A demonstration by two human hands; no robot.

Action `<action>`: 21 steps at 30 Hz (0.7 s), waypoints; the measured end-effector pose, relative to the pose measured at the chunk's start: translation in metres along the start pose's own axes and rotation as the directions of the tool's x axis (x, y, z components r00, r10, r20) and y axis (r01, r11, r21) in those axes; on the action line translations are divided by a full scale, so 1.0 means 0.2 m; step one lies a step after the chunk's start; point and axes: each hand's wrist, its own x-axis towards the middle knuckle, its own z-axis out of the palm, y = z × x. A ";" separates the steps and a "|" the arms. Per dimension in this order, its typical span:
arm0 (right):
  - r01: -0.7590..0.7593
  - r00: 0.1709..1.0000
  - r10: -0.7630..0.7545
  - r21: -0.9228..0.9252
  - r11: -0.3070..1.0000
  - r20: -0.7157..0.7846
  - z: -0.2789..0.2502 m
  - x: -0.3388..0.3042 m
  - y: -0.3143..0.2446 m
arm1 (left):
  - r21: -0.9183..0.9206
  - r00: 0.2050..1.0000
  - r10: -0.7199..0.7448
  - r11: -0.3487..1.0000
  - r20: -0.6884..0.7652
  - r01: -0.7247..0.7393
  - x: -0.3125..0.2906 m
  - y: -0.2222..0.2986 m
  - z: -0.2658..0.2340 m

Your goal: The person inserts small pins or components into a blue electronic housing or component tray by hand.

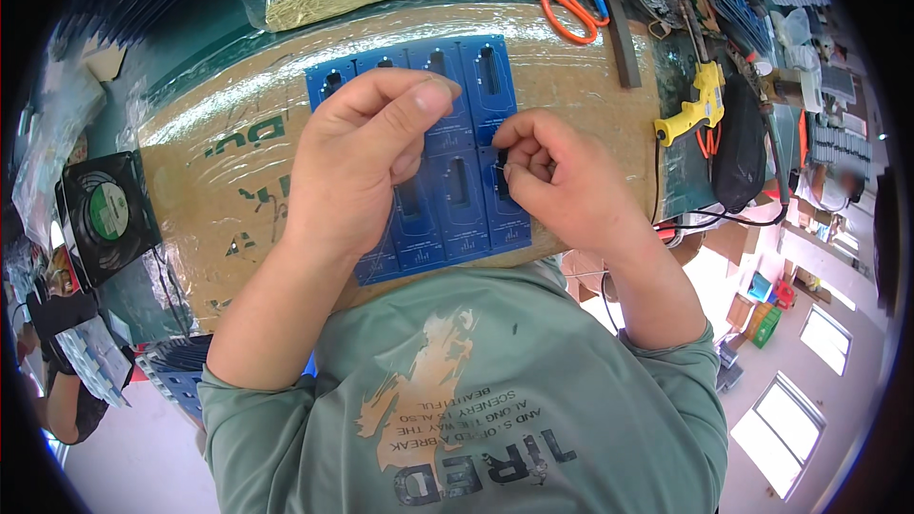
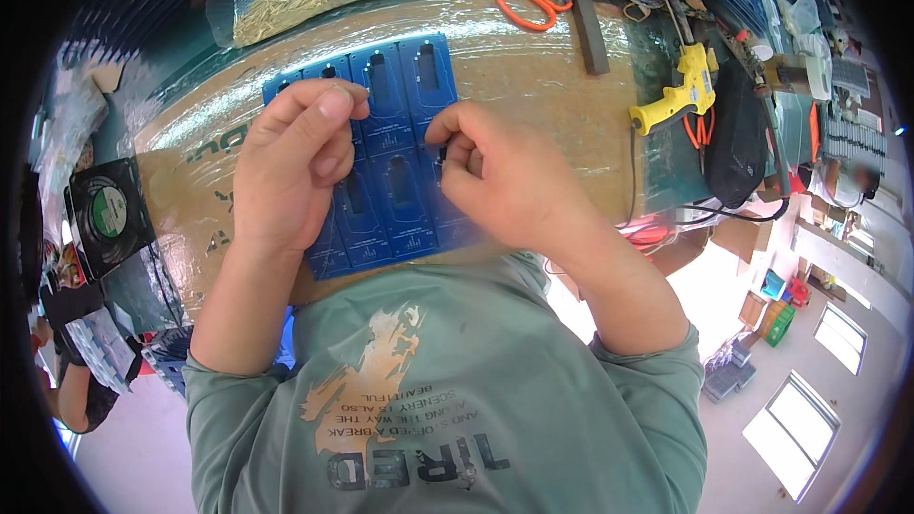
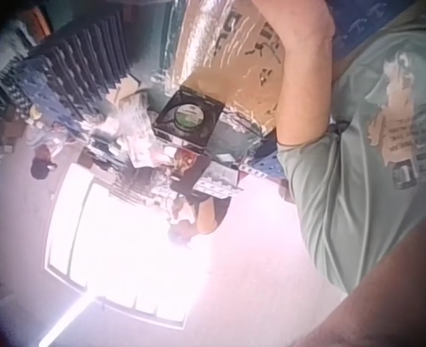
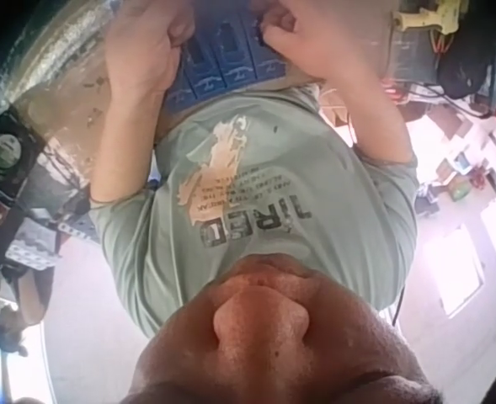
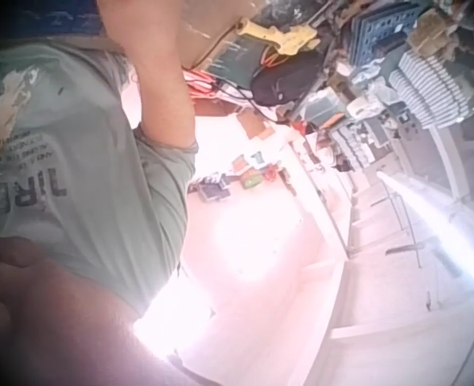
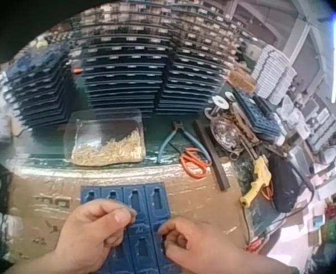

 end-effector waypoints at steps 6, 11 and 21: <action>-0.008 1.000 0.008 -0.032 0.999 0.005 0.02 0.02 -0.03 | -0.003 1.000 -0.002 1.000 0.014 0.002 0.00 -0.01 0.00; 0.039 0.999 -0.038 -0.082 0.996 0.013 0.01 0.03 -0.02 | -0.032 0.999 -0.018 0.999 0.038 0.020 0.00 -0.01 -0.01; -0.044 0.997 0.049 -0.094 0.995 0.053 -0.02 0.03 0.01 | -0.091 0.994 -0.076 0.992 0.081 0.084 0.00 0.00 -0.02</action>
